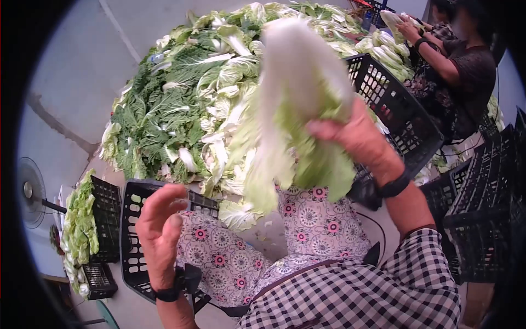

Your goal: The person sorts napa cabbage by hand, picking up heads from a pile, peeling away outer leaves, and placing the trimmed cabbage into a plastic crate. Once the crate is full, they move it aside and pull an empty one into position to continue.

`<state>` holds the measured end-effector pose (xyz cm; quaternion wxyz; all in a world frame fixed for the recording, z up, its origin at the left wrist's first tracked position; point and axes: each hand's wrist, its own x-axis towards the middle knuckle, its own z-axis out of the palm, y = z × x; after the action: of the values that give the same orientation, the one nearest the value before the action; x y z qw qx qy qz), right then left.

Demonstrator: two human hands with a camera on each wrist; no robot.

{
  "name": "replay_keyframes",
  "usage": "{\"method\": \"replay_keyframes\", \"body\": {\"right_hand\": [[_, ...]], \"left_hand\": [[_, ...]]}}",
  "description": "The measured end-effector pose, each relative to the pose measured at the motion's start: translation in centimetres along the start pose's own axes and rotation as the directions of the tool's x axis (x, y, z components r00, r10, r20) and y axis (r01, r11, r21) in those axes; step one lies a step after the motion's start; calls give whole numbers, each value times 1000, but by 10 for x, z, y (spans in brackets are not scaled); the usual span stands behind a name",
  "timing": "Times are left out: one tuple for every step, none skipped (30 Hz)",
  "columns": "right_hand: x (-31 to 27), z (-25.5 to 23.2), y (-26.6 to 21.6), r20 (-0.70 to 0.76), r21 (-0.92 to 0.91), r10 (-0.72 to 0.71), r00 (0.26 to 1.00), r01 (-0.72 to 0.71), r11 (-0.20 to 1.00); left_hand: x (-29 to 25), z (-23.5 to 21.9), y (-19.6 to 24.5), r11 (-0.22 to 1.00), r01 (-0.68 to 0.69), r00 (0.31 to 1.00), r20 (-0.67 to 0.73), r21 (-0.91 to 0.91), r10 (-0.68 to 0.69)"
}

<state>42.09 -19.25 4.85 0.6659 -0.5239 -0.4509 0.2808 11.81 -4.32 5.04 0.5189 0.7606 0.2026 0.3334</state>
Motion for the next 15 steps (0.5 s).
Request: {"method": "replay_keyframes", "body": {"right_hand": [[1,-23,-2,-75,-95,28,997,-36,995],[0,-46,-3,-150,-186,49,987,-77,980],[-1,-67,-2,-219,-298,0,976,-67,952],[-2,-88,2,-279,-405,-58,958,-63,912],[-2,-109,6,-321,-451,-65,945,-93,887],[-3,-129,12,-361,-494,-74,930,-123,861],[-3,-145,17,-394,-547,-89,915,-156,822],[-4,-161,22,-427,-595,-107,898,-190,781],[-2,-174,26,-455,-640,-127,881,-224,735],[1,-184,28,-469,-697,-143,871,-266,666],[7,-195,31,-480,-745,-159,863,-305,593],[13,-205,35,-488,-786,-176,855,-343,514],[24,-218,44,-523,-801,-183,832,-407,439],[26,-226,56,-502,-822,-171,848,-406,399],[28,-229,66,-478,-843,-159,864,-399,361]], "left_hand": [[-5,-8,-3,999,37,999,-7,35,-37],[-11,-16,-6,995,75,997,-18,71,-74],[-16,-25,-13,988,110,993,-47,108,-106],[-21,-35,-21,979,146,988,-77,145,-136],[-27,-44,-29,957,182,981,-100,227,-163],[-34,-52,-36,944,219,973,-121,247,-195],[-41,-60,-44,929,255,964,-143,267,-224],[-49,-67,-51,913,290,954,-164,288,-251],[-59,-73,-58,901,312,947,-175,303,-269],[-68,-78,-62,883,334,941,-175,331,-290],[-76,-82,-66,862,357,933,-178,359,-313],[-86,-87,-69,839,381,924,-182,388,-335],[-99,-94,-78,821,419,908,-206,389,-366],[-111,-103,-88,801,449,894,-200,395,-402],[-126,-109,-98,770,481,877,-208,420,-434]]}}
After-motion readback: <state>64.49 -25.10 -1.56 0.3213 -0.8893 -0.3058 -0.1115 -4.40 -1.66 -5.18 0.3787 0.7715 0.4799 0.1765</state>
